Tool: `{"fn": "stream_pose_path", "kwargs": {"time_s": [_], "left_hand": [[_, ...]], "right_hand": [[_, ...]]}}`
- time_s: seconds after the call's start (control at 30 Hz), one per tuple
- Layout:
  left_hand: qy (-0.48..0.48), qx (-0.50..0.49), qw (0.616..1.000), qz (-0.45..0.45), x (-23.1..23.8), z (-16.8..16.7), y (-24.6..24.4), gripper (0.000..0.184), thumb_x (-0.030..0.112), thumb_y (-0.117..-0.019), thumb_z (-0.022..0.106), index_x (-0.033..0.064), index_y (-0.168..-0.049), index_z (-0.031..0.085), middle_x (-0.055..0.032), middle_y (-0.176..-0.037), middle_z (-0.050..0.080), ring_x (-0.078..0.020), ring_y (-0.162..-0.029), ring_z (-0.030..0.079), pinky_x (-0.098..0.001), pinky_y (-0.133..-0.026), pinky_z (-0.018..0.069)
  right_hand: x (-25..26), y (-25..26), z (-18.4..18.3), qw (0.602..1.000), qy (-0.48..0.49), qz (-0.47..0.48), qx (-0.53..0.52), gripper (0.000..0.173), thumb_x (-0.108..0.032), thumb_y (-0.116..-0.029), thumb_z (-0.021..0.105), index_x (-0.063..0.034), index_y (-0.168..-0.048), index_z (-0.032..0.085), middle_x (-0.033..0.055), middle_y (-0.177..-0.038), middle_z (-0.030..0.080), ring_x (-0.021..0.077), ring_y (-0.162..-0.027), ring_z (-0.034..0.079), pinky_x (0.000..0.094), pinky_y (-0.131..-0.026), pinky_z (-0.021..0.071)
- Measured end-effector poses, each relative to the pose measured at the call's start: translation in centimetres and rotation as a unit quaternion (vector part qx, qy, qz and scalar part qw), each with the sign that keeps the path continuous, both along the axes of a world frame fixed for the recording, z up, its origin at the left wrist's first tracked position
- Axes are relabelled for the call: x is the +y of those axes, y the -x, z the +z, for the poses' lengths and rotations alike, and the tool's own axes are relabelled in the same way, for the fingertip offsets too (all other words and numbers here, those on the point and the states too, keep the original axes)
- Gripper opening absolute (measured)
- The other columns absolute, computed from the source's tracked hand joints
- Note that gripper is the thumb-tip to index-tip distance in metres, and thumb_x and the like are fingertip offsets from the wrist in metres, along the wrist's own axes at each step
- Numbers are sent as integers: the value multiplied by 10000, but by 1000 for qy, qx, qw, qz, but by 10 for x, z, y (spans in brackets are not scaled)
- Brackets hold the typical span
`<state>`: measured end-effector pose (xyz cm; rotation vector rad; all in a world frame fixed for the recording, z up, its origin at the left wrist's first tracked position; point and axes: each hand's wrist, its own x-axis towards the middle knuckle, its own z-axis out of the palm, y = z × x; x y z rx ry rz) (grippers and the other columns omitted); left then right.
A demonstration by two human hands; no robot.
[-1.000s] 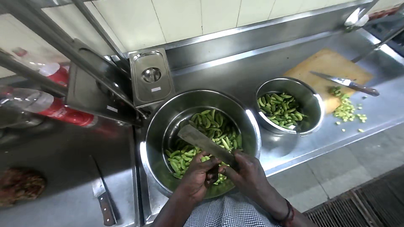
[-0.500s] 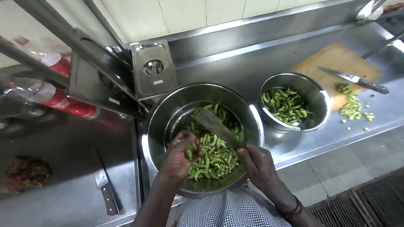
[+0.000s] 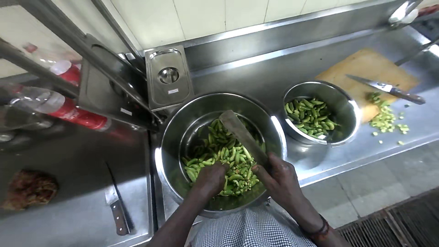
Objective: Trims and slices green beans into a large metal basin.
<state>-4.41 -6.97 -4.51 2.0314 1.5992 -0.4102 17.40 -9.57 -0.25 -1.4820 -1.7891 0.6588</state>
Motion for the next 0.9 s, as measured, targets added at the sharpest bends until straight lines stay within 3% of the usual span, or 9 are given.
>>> {"fn": "stream_pose_path", "kwargs": {"time_s": [0.07, 0.17, 0.23, 0.3, 0.43, 0.63, 0.7, 0.8, 0.9], "left_hand": [[15, -52, 998, 23, 2, 1, 7, 238, 189, -889, 720, 192, -1127, 706, -64, -1112, 690, -286, -959, 689, -550, -794, 577], [21, -240, 960, 143, 0, 9, 22, 164, 191, -864, 779, 164, -1014, 717, -33, -962, 720, -224, -835, 692, -503, -733, 589], [25, -406, 878, 253, -6, 20, 27, 135, 109, -856, 785, 126, -954, 693, -52, -973, 736, -194, -685, 660, -380, -579, 561], [47, -525, 775, 350, -12, 32, 26, 147, 50, -864, 744, 100, -959, 644, -119, -925, 719, -157, -544, 572, -271, -454, 461], [80, -604, 657, 444, -16, 55, 11, 146, -5, -871, 700, 100, -926, 615, -100, -771, 627, -105, -501, 511, -208, -418, 419], [133, -649, 605, 441, -23, 61, -4, 229, 16, -856, 696, 70, -1069, 629, -119, -693, 600, -114, -491, 531, -221, -427, 443], [145, -664, 593, 432, -24, 59, -7, 201, 42, -859, 693, 84, -1049, 647, -108, -678, 594, -106, -488, 523, -218, -436, 440], [175, -684, 571, 420, -25, 57, -9, 174, 75, -892, 687, 95, -1059, 640, -98, -685, 595, -98, -513, 546, -211, -460, 459], [218, -704, 528, 422, -30, 53, -12, 253, 52, -917, 662, 96, -1159, 607, -122, -743, 627, -114, -550, 585, -214, -480, 480]], "right_hand": [[0, 0, -1, 1000, 6, 0, 8, 413, -586, -960, 590, -176, -925, 629, -68, -675, 530, 71, -539, 511, 286, -473, 460], [0, -2, -2, 999, 25, 7, 34, 401, -579, -961, 601, -180, -935, 634, -64, -684, 540, 74, -551, 522, 291, -480, 470], [-1, -2, -2, 997, 44, 19, 53, 391, -569, -945, 626, -179, -948, 643, -61, -694, 560, 82, -572, 549, 310, -503, 496], [-2, 0, -2, 995, 57, 45, 63, 396, -568, -893, 693, -179, -953, 646, -69, -705, 583, 73, -579, 566, 303, -513, 516], [-7, 10, 0, 996, 26, 81, 40, 461, -585, -803, 786, -169, -938, 639, -69, -719, 577, 48, -590, 548, 266, -524, 502], [-8, 16, 2, 995, -17, 92, 29, 428, -548, -824, 785, -158, -900, 626, -67, -698, 565, 39, -589, 556, 245, -521, 507], [-9, 16, 2, 994, -18, 99, 32, 392, -518, -852, 770, -157, -886, 623, -67, -692, 561, 37, -582, 550, 245, -517, 506], [-9, 16, 0, 994, -30, 99, 29, 370, -508, -913, 707, -153, -868, 613, -67, -667, 542, 38, -556, 533, 246, -494, 488], [-9, 16, 1, 994, -45, 96, 21, 423, -561, -941, 655, -145, -875, 607, -60, -667, 536, 47, -558, 530, 252, -490, 482]]}}
